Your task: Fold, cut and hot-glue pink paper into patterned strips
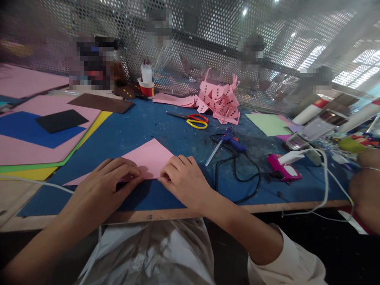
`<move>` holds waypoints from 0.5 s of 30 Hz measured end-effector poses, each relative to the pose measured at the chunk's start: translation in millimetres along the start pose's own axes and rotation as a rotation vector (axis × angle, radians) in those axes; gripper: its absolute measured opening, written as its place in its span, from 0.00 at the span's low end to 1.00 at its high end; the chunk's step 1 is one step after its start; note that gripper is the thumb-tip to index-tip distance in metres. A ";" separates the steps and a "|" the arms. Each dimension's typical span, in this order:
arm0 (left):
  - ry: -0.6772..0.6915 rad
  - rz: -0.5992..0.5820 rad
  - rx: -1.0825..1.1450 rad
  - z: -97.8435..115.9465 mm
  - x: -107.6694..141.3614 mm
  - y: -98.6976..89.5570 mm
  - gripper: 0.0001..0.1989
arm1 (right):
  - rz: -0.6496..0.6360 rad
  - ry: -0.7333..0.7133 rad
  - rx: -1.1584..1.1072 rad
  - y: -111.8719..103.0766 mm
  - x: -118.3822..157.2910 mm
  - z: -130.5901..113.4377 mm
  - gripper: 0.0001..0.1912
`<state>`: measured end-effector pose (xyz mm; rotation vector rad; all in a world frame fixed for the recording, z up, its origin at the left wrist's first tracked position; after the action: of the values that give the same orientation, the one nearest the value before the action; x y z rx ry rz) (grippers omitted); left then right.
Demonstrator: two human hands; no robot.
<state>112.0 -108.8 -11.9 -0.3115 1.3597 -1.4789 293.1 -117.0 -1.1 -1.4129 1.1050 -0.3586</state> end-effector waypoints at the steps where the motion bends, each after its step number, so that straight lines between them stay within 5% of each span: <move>1: 0.002 0.000 0.005 0.2 0.1 -0.4 0.10 | -0.004 0.008 0.000 -1.1 0.5 0.7 0.09; 15: 0.003 0.021 0.010 -0.3 0.0 0.1 0.12 | 0.004 0.103 -0.022 -13.4 19.4 19.3 0.08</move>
<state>111.9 -108.6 -12.1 -0.2888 1.3538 -1.4687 322.9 -123.3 -0.7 -1.4245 1.1986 -0.4211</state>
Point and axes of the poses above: each hand's wrist, its own x-axis away from the middle knuckle, its own y-axis out of the palm, z = x × y, the point moved 5 cm from there along -x, towards the middle knuckle, and after that the axes turned 6 degrees about z, right-handed, at the moved point
